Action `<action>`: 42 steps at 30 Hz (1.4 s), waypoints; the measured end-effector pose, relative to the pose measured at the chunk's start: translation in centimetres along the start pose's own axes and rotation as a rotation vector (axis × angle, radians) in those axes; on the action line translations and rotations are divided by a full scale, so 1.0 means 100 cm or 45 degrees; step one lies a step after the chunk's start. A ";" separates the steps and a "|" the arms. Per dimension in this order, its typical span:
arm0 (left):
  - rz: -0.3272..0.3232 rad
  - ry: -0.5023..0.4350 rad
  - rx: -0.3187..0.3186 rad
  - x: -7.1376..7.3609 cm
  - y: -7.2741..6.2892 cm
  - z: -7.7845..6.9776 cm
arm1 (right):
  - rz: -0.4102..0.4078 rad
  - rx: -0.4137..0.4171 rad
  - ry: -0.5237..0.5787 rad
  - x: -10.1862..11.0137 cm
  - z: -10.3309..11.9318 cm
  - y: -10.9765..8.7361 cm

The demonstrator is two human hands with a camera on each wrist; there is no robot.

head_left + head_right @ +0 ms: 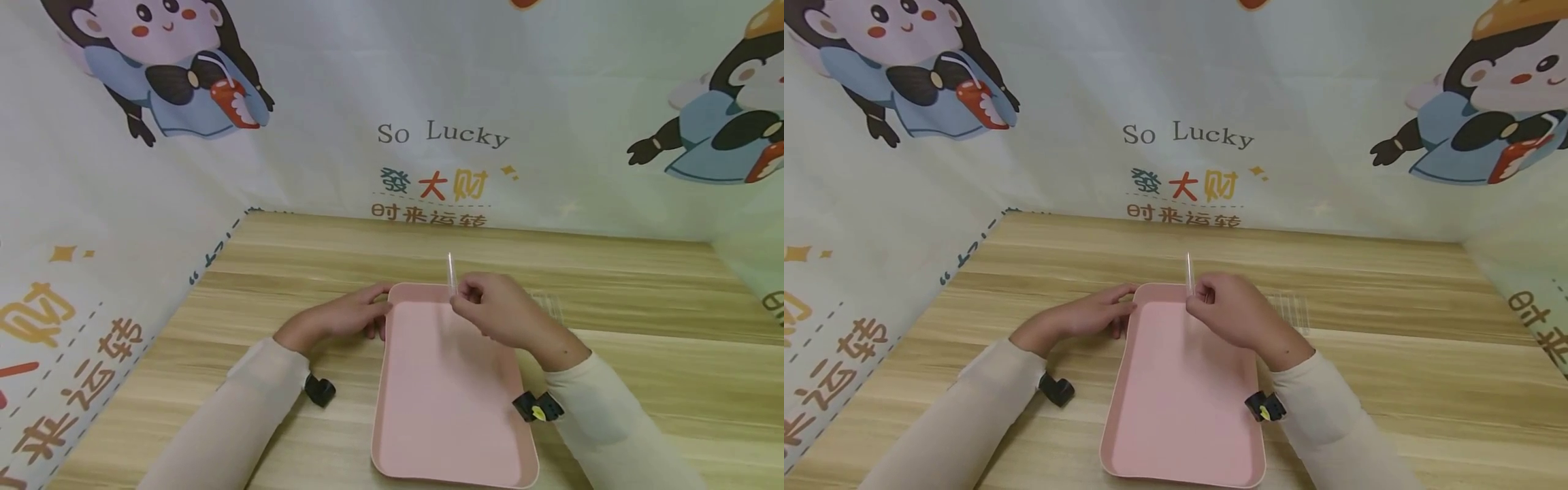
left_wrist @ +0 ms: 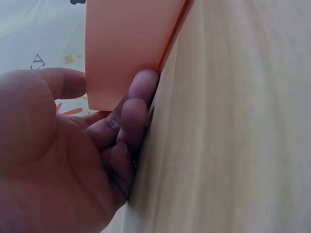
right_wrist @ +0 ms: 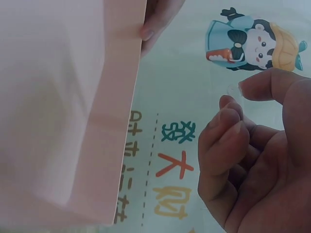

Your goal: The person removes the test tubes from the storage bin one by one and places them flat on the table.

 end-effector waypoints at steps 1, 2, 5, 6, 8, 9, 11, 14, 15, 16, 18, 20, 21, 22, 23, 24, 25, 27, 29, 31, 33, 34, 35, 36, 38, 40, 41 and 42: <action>0.001 -0.002 -0.001 0.000 0.000 0.000 | -0.011 0.004 -0.004 0.002 -0.002 -0.001; 0.004 -0.007 0.000 0.000 0.001 0.001 | -0.021 0.009 -0.006 0.004 -0.004 -0.002; 0.012 -0.013 0.009 -0.002 0.002 0.000 | -0.050 0.012 -0.007 0.009 -0.011 -0.005; 0.016 -0.015 0.009 -0.002 0.002 0.001 | -0.058 0.010 -0.007 0.011 -0.014 -0.007; 0.017 -0.019 0.014 -0.003 0.003 0.000 | -0.072 0.003 -0.005 0.014 -0.019 -0.009; 0.014 -0.018 0.015 -0.004 0.003 -0.001 | -0.081 0.001 -0.005 0.016 -0.021 -0.011; 0.013 -0.021 0.009 -0.005 0.004 -0.001 | -0.095 -0.004 0.001 0.019 -0.025 -0.014; 0.018 -0.017 0.007 -0.006 0.004 -0.001 | -0.114 -0.014 0.012 0.024 -0.032 -0.017; 0.021 -0.014 0.006 -0.006 0.005 -0.001 | -0.119 -0.020 0.012 0.025 -0.034 -0.019; 0.024 -0.011 0.009 -0.007 0.005 0.000 | -0.122 -0.027 0.017 0.027 -0.037 -0.020; 0.029 -0.004 0.016 -0.007 0.005 0.000 | -0.133 -0.046 0.017 0.031 -0.042 -0.024; 0.032 -0.004 0.017 -0.007 0.006 0.000 | -0.148 -0.071 0.015 0.035 -0.048 -0.027; 0.033 -0.003 0.015 -0.007 0.007 -0.001 | -0.157 -0.079 0.010 0.037 -0.051 -0.028; 0.034 0.000 0.016 -0.007 0.007 -0.001 | -0.166 -0.087 0.007 0.039 -0.054 -0.030; 0.035 0.003 0.014 -0.007 0.008 -0.001 | -0.171 -0.096 0.002 0.041 -0.058 -0.031; 0.036 0.006 0.012 -0.007 0.008 -0.001 | -0.175 -0.097 -0.003 0.043 -0.062 -0.032; 0.037 0.010 0.007 -0.006 0.009 -0.001 | -0.181 -0.103 -0.012 0.045 -0.065 -0.033; 0.038 0.015 0.002 -0.005 0.008 -0.002 | -0.184 -0.108 -0.025 0.048 -0.072 -0.034; 0.035 0.014 -0.004 -0.004 0.008 -0.002 | -0.184 -0.130 -0.039 0.050 -0.079 -0.036; 0.034 0.007 -0.010 -0.003 0.008 -0.001 | -0.184 -0.159 -0.056 0.052 -0.087 -0.036; 0.033 0.002 -0.010 -0.002 0.007 -0.001 | -0.181 -0.185 -0.064 0.054 -0.094 -0.036; 0.030 0.001 -0.010 -0.001 0.007 -0.001 | -0.179 -0.193 -0.069 0.055 -0.096 -0.036; 0.027 0.001 -0.010 -0.001 0.006 -0.001 | -0.178 -0.199 -0.074 0.056 -0.099 -0.036; 0.026 0.002 -0.010 0.000 0.006 -0.001 | -0.175 -0.204 -0.075 0.057 -0.101 -0.035; 0.025 0.004 -0.011 0.000 0.004 -0.002 | -0.169 -0.214 -0.077 0.059 -0.105 -0.034; 0.025 0.004 -0.018 0.001 0.003 -0.001 | -0.160 -0.233 -0.082 0.062 -0.108 -0.033; 0.025 0.007 -0.019 0.001 0.002 -0.001 | -0.159 -0.242 -0.085 0.063 -0.110 -0.033; 0.026 0.007 -0.022 0.001 0.002 -0.001 | -0.156 -0.252 -0.087 0.064 -0.112 -0.032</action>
Point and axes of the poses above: each hand's wrist, its own y-axis towards the middle knuckle, its own x-axis out of the back of the hand, z = x × y, the point moved 1 cm from there along y, towards the middle knuckle, and after that the axes turned 11 degrees about -x, right-handed, at the moved point
